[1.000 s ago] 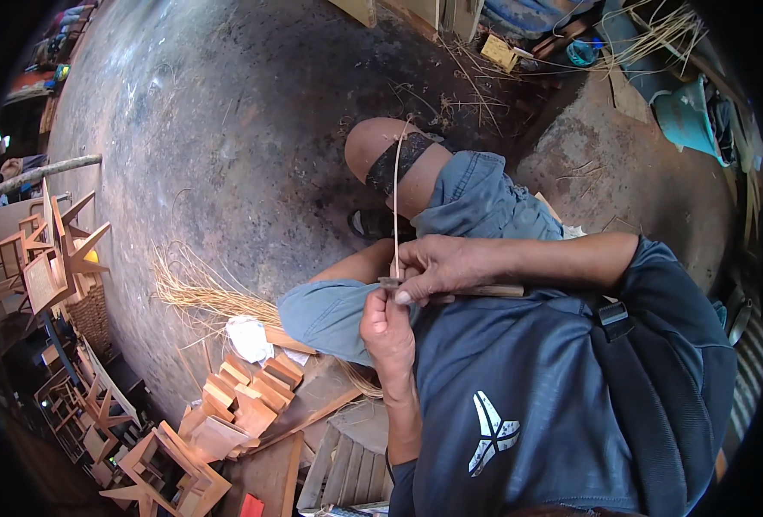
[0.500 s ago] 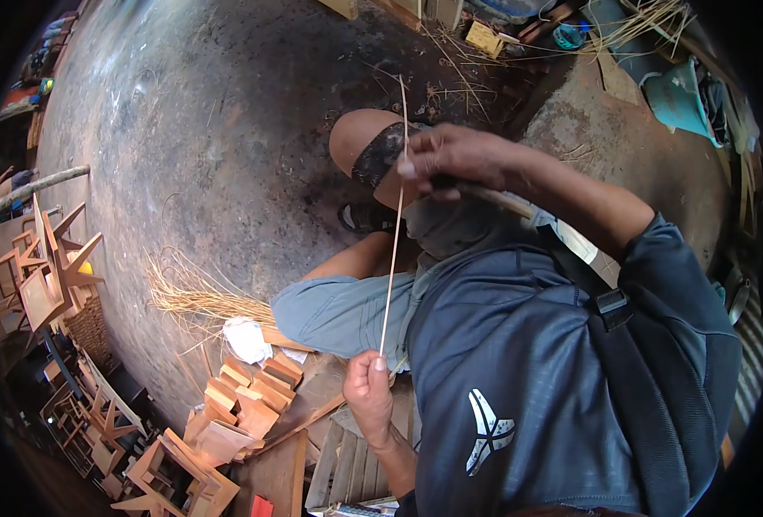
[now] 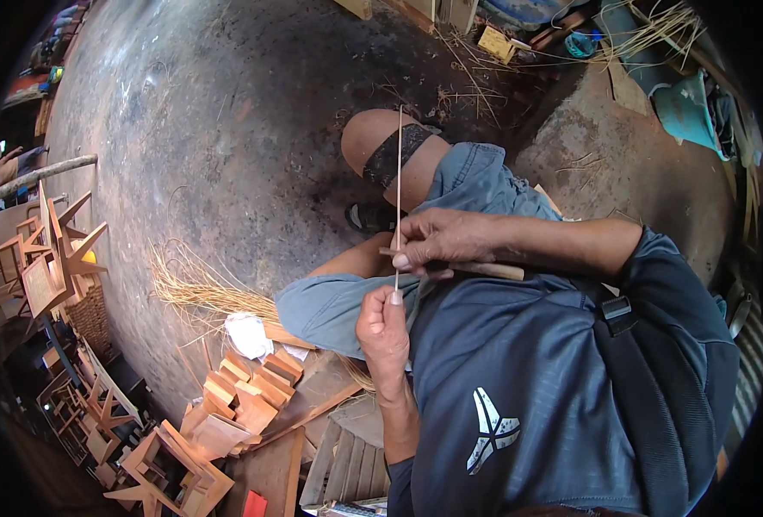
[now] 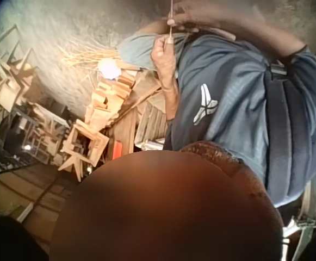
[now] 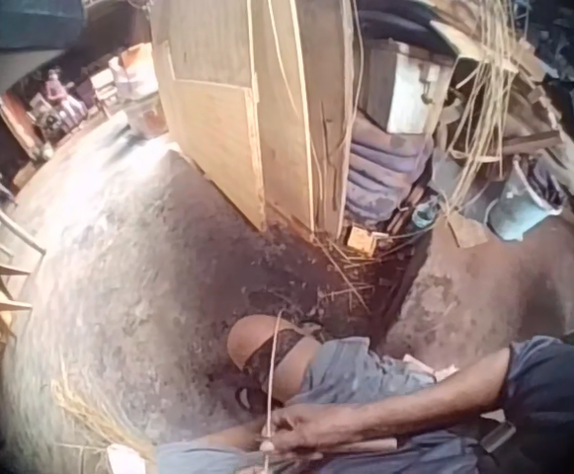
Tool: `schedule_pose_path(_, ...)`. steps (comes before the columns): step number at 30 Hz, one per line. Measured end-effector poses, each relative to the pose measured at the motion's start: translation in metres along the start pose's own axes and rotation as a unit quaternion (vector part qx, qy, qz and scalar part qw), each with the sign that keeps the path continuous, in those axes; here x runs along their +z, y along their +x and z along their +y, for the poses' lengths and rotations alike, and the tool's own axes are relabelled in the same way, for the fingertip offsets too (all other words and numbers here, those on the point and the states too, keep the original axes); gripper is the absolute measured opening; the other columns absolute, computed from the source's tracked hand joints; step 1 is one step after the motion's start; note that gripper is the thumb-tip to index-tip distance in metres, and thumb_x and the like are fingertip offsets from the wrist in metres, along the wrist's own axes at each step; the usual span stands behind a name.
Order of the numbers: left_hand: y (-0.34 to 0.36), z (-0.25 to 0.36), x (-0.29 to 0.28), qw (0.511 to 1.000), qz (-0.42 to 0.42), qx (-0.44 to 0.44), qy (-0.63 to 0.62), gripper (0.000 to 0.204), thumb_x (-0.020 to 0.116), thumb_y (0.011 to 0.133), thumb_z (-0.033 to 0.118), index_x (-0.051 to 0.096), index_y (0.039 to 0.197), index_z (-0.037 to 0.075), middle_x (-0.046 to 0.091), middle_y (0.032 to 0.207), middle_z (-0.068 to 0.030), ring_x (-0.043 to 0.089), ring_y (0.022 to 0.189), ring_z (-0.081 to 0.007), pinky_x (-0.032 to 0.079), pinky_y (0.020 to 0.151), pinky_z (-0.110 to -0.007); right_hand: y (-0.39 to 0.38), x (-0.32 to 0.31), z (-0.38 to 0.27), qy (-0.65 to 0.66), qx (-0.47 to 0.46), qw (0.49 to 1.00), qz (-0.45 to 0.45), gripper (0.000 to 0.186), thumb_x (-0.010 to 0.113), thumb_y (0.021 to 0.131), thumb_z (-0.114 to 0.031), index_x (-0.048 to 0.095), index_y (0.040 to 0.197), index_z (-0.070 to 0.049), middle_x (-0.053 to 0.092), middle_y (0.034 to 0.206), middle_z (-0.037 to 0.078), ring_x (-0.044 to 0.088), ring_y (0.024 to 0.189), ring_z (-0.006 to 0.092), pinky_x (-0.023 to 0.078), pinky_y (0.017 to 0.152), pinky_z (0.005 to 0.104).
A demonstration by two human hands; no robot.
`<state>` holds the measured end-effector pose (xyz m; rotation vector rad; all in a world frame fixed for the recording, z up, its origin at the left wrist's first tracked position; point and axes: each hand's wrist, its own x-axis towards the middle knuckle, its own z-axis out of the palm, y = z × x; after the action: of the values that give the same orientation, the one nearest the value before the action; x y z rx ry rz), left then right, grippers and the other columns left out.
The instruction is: Scraping and smoothing a long rattan or wood strand for furniture weaving.
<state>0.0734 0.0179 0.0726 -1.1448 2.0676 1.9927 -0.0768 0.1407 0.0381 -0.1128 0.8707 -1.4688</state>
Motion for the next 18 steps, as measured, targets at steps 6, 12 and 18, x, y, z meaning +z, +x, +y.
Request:
schedule_pose_path(6, -0.026, -0.003, -0.021, 0.999, -0.005, -0.033, 0.038, 0.009, 0.055, 0.089, 0.011, 0.057, 0.091, 0.003, 0.047, 0.064, 0.0049, 0.037, 0.053, -0.001, 0.028, 0.047, -0.016, -0.009, -0.018, -0.027, -0.046, 0.008, 0.999, 0.026, 0.025, 0.065, 0.084, -0.023, 0.052, 0.085, -0.002, 0.051, 0.065, 0.002, 0.045, 0.048, 0.0082, 0.034, 0.041, 0.0203)
schedule_pose_path(12, -0.048, -0.011, -0.055, 0.999, 0.009, -0.02, 0.046, 0.01, 0.055, 0.089, 0.011, 0.056, 0.091, 0.001, 0.046, 0.063, 0.0039, 0.036, 0.05, -0.0019, 0.028, 0.046, -0.016, -0.009, -0.048, -0.05, -0.06, -0.067, 0.992, 0.09, 0.024, 0.065, 0.084, -0.024, 0.053, 0.088, -0.004, 0.051, 0.067, 0.003, 0.045, 0.048, 0.0081, 0.035, 0.042, 0.0203)
schedule_pose_path(18, -0.008, -0.001, -0.016, 0.999, 0.006, -0.051, -0.007, 0.013, 0.055, 0.091, 0.015, 0.056, 0.092, 0.002, 0.049, 0.063, 0.002, 0.041, 0.053, -0.0025, 0.034, 0.048, -0.017, -0.015, -0.015, -0.035, -0.096, -0.011, 0.995, 0.011, 0.033, 0.067, 0.082, -0.029, 0.053, 0.093, -0.001, 0.056, 0.068, 0.003, 0.048, 0.049, 0.0079, 0.038, 0.044, 0.0201)
